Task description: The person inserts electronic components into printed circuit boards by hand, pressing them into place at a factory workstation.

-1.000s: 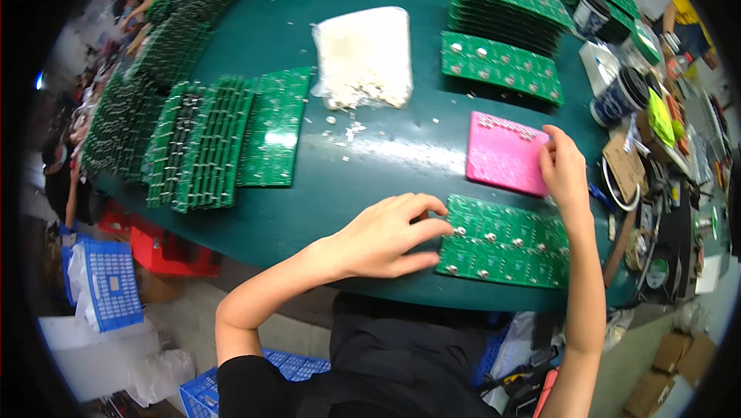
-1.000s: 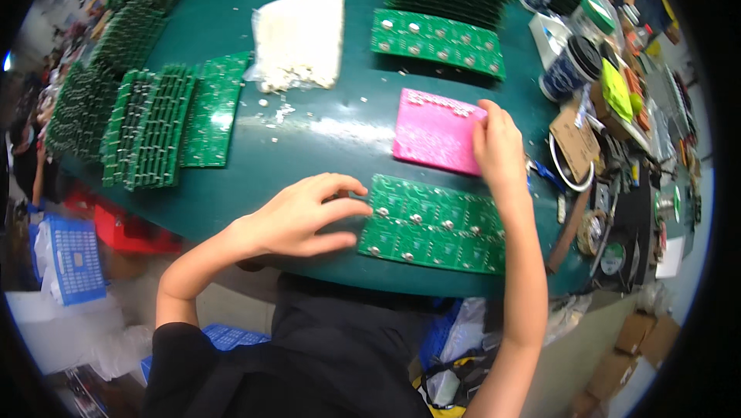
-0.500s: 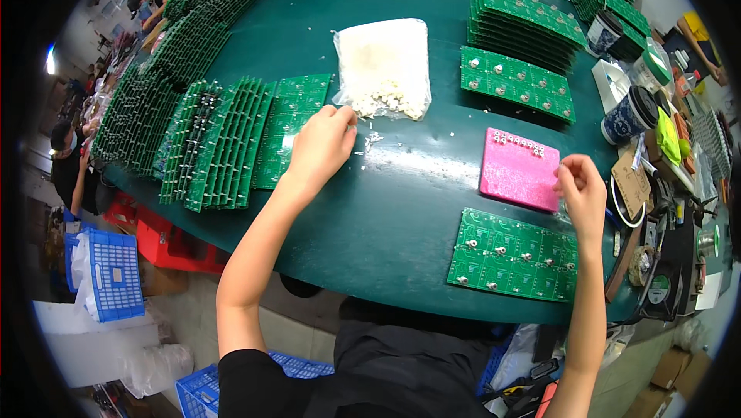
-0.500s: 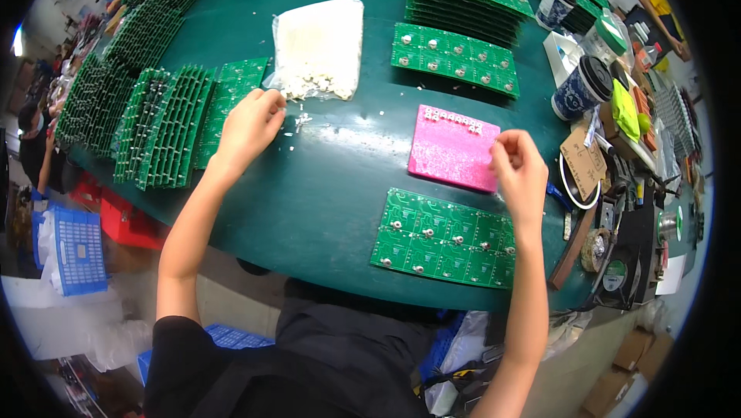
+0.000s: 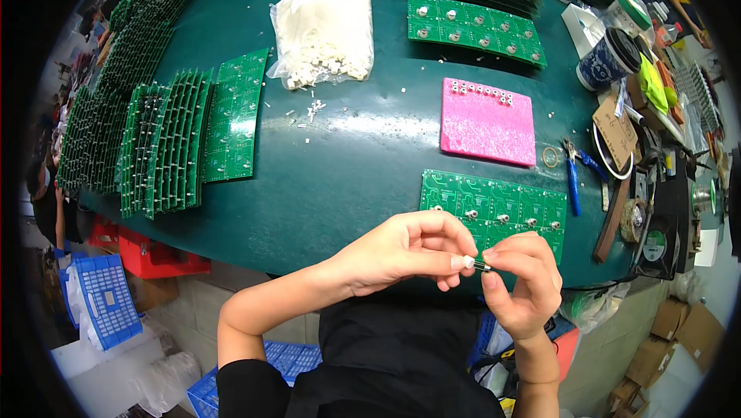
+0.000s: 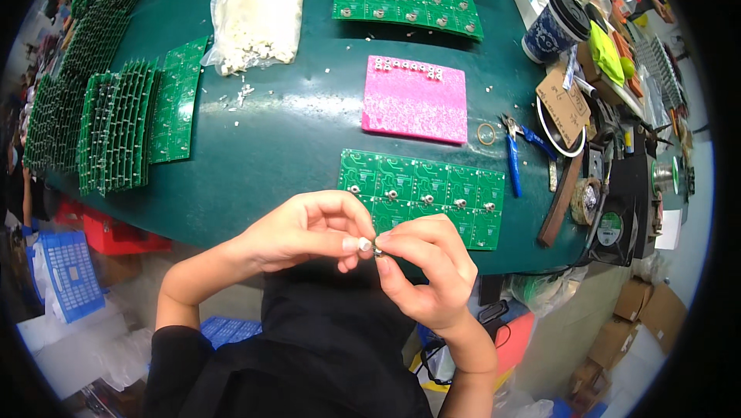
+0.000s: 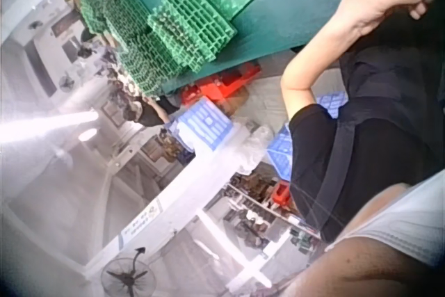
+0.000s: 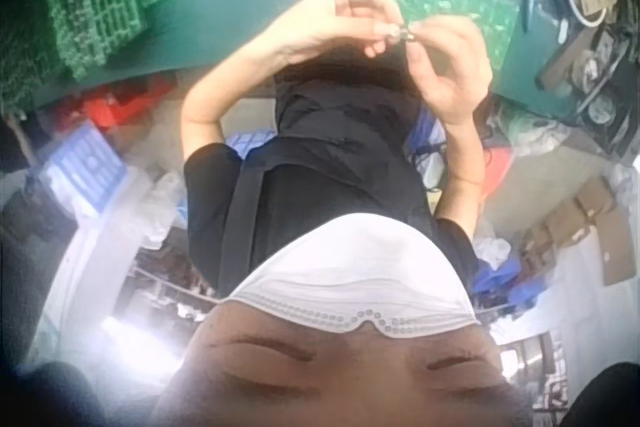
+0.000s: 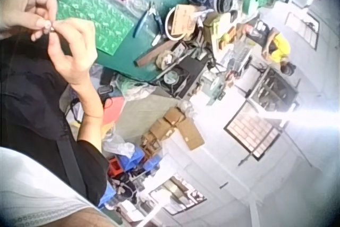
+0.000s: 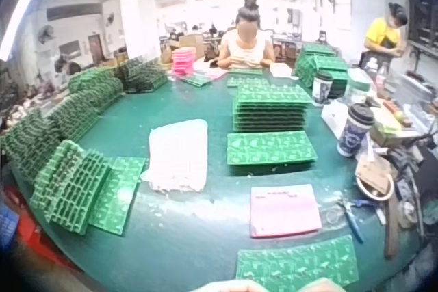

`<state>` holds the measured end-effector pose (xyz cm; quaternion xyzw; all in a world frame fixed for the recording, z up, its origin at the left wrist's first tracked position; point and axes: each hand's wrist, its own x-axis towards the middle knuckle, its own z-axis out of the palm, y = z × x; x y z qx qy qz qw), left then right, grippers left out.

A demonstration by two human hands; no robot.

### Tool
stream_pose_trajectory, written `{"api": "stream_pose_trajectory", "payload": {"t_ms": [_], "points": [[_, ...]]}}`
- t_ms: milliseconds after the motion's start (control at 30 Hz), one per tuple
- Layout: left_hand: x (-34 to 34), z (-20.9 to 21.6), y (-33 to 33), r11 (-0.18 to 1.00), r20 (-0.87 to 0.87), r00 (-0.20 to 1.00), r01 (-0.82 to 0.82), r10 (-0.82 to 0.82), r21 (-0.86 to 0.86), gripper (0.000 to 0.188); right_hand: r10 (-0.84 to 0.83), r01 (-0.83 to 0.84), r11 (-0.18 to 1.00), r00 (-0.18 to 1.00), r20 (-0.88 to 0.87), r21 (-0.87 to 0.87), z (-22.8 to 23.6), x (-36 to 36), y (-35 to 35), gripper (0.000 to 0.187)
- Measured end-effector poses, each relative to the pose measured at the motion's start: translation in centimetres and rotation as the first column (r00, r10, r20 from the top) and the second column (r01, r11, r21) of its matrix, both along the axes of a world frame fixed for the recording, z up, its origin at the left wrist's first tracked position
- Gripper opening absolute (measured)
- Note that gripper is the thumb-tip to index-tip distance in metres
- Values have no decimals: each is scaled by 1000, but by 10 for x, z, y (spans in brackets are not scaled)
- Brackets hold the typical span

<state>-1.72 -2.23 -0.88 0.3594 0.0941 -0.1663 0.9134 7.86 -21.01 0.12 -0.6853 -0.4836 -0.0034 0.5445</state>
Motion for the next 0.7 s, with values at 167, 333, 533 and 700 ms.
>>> {"api": "stream_pose_trajectory", "payload": {"t_ms": [167,333,533,700], "points": [[1,1,-5,1000,-41,999,8,-9,-21,15,-15,15,1000,1000,22,-20,-3,2,-7,25],[1,-1,-7,997,-95,995,30,-37,-76,16,2,1,999,996,90,-36,-4,3,-10,28],[1,-6,-19,993,-5,998,-57,58,107,17,-18,27,991,997,71,-134,1,-2,-13,27],[1,-3,-25,976,1,1000,10,-10,217,23,-124,107,988,980,-158,-112,-12,-4,-24,19]]}}
